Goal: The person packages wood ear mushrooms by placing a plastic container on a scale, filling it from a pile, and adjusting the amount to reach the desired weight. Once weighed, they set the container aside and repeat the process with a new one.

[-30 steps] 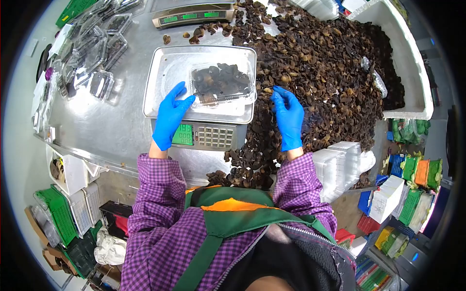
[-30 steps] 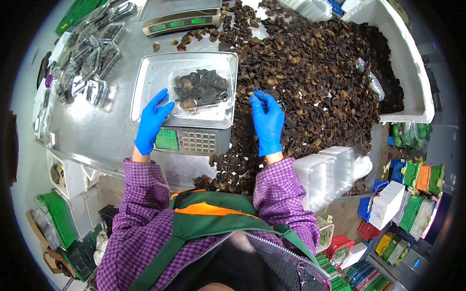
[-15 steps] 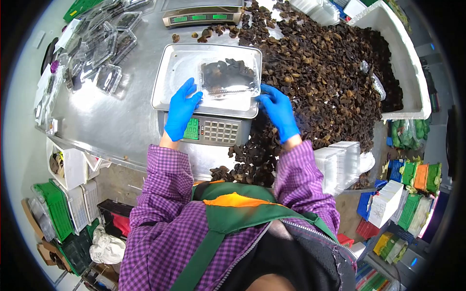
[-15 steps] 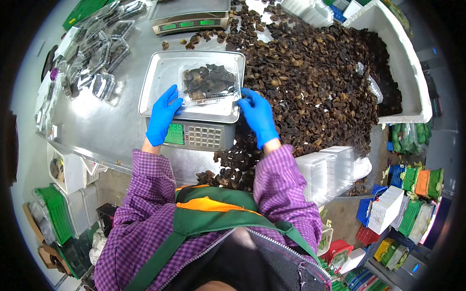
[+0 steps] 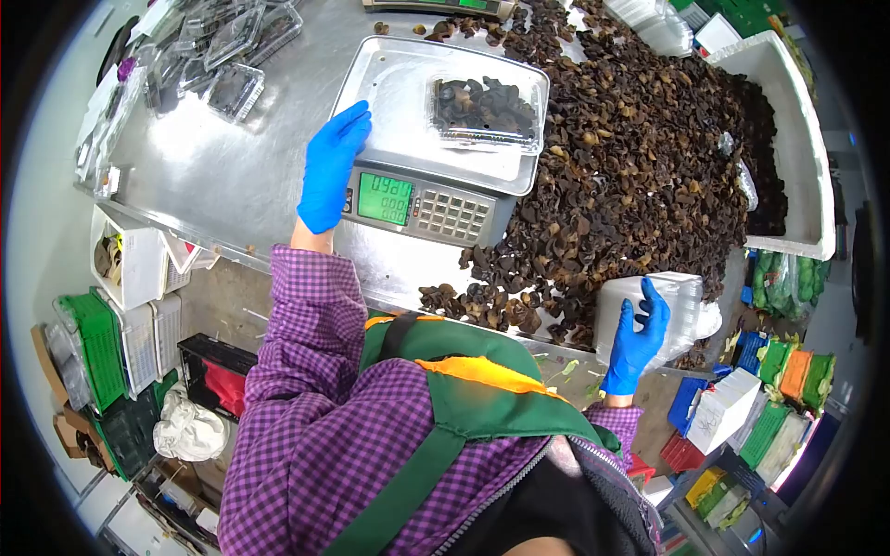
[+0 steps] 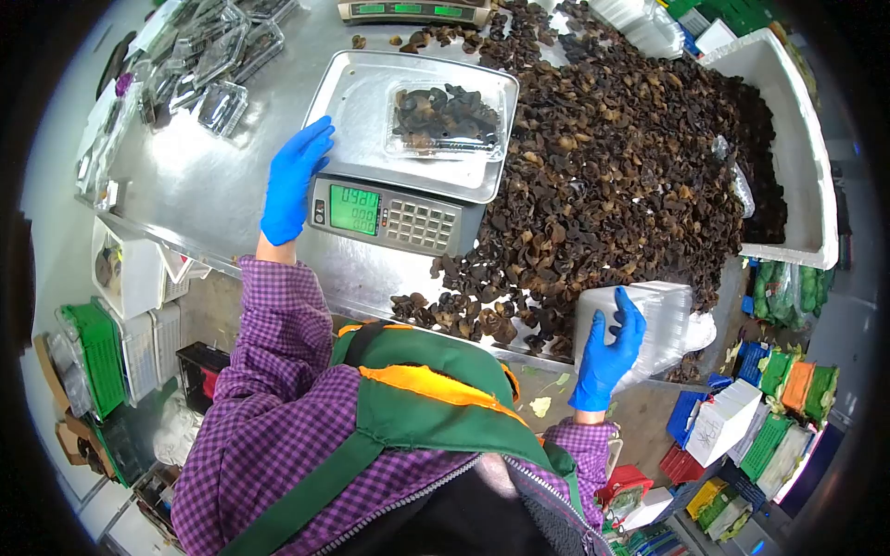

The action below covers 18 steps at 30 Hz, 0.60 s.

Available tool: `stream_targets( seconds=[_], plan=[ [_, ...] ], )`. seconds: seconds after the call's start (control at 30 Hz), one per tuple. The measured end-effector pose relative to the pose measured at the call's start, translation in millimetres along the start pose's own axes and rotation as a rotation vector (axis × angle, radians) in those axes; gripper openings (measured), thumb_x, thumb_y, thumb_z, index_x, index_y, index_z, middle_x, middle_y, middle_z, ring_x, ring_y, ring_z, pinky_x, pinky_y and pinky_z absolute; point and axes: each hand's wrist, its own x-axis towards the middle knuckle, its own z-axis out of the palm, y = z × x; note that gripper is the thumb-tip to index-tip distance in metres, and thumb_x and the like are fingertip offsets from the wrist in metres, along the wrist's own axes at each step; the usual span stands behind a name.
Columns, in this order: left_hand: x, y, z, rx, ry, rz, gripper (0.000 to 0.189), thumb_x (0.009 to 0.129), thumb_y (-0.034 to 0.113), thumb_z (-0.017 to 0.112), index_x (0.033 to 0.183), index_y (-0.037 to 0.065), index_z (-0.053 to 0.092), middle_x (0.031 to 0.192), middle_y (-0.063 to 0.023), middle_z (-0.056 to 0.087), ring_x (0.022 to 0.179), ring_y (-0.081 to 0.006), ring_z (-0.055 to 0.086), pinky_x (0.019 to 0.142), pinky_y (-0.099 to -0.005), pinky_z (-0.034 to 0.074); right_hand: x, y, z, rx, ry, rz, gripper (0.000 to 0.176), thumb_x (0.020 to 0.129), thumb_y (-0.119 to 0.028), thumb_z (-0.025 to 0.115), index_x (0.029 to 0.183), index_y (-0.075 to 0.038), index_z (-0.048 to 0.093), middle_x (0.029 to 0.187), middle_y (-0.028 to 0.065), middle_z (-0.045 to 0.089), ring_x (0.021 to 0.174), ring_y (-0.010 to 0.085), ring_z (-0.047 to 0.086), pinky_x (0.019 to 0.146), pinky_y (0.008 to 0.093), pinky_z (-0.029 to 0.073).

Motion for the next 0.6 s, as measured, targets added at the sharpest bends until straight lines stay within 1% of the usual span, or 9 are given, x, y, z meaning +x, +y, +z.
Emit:
stream_targets(
  seconds=[0.1,0.17,0.23,0.27,0.3,0.37,0.43,0.5,0.6],
  plan=[
    [7,-2,2,0.021,-0.034,0.032,0.042,0.092,0.022,0.057,0.131,0.006,0.054,0.130,-0.0064,0.057,0.117,-0.0169,0.053,0.099,-0.0317,0.040,-8,26,-3,-0.233,0.119,-0.150,0.049,0.080,-0.001,0.066,0.127,-0.006,0.056,0.124,0.0109,0.057,0.111,0.0287,0.055,0.094,0.0390,0.044],
    [10,-2,3,0.016,-0.033,0.045,0.042,0.092,0.022,0.058,0.131,0.006,0.055,0.130,-0.0063,0.057,0.117,-0.0169,0.052,0.099,-0.0315,0.040,-16,68,-2,-0.206,0.102,-0.192,0.044,0.079,-0.001,0.067,0.122,-0.002,0.058,0.122,0.0136,0.059,0.108,0.0297,0.057,0.091,0.0381,0.046],
    [13,0,5,0.014,-0.031,0.059,0.042,0.092,0.022,0.058,0.131,0.006,0.055,0.130,-0.0063,0.057,0.117,-0.0168,0.052,0.098,-0.0312,0.040,-20,91,-7,-0.298,-0.114,0.015,0.037,0.079,-0.002,0.068,0.115,0.002,0.060,0.114,0.0181,0.063,0.103,0.0316,0.061,0.090,0.0374,0.047],
    [13,2,6,0.022,-0.033,0.066,0.041,0.092,0.022,0.058,0.130,0.007,0.056,0.129,-0.0060,0.058,0.117,-0.0166,0.053,0.097,-0.0311,0.041,-19,105,-5,-0.190,-0.071,0.100,0.035,0.076,-0.004,0.072,0.109,0.005,0.062,0.102,0.0174,0.067,0.093,0.0286,0.065,0.085,0.0364,0.050],
    [14,4,9,0.030,-0.037,0.072,0.041,0.092,0.021,0.058,0.130,0.007,0.056,0.128,-0.0058,0.058,0.116,-0.0164,0.054,0.096,-0.0309,0.042,-17,107,-8,-0.191,-0.070,0.104,0.035,0.076,-0.004,0.072,0.109,0.005,0.062,0.102,0.0174,0.067,0.093,0.0286,0.065,0.085,0.0364,0.050],
    [23,0,16,0.036,-0.056,0.078,0.041,0.091,0.021,0.059,0.130,0.006,0.056,0.127,-0.0057,0.059,0.114,-0.0161,0.055,0.095,-0.0308,0.042,-10,109,-12,-0.034,-0.127,0.233,0.033,0.073,-0.006,0.077,0.101,0.005,0.063,0.088,0.0101,0.067,0.081,0.0192,0.063,0.076,0.0323,0.050],
    [34,-4,24,0.046,-0.064,0.083,0.041,0.091,0.021,0.059,0.129,0.006,0.056,0.126,-0.0056,0.060,0.113,-0.0157,0.055,0.094,-0.0308,0.043,-5,92,-19,0.036,-0.157,0.256,0.032,0.071,-0.007,0.079,0.097,0.004,0.062,0.084,0.0066,0.065,0.077,0.0150,0.059,0.072,0.0304,0.049],
    [49,-7,36,0.003,-0.073,0.079,0.042,0.086,0.014,0.066,0.126,0.001,0.058,0.119,-0.0094,0.063,0.107,-0.0152,0.058,0.092,-0.0277,0.046,4,77,-24,0.117,-0.192,0.267,0.031,0.070,-0.008,0.081,0.093,0.003,0.062,0.080,0.0031,0.063,0.073,0.0109,0.055,0.068,0.0284,0.048],
    [80,-30,54,0.179,-0.068,0.149,0.065,0.078,0.027,0.076,0.131,0.000,0.051,0.126,-0.0155,0.059,0.110,-0.0215,0.058,0.095,-0.0325,0.046,10,69,-33,0.004,-0.183,0.283,0.031,0.067,-0.010,0.083,0.087,0.001,0.062,0.076,-0.0002,0.059,0.069,0.0089,0.050,0.062,0.0263,0.045]
  ],
)
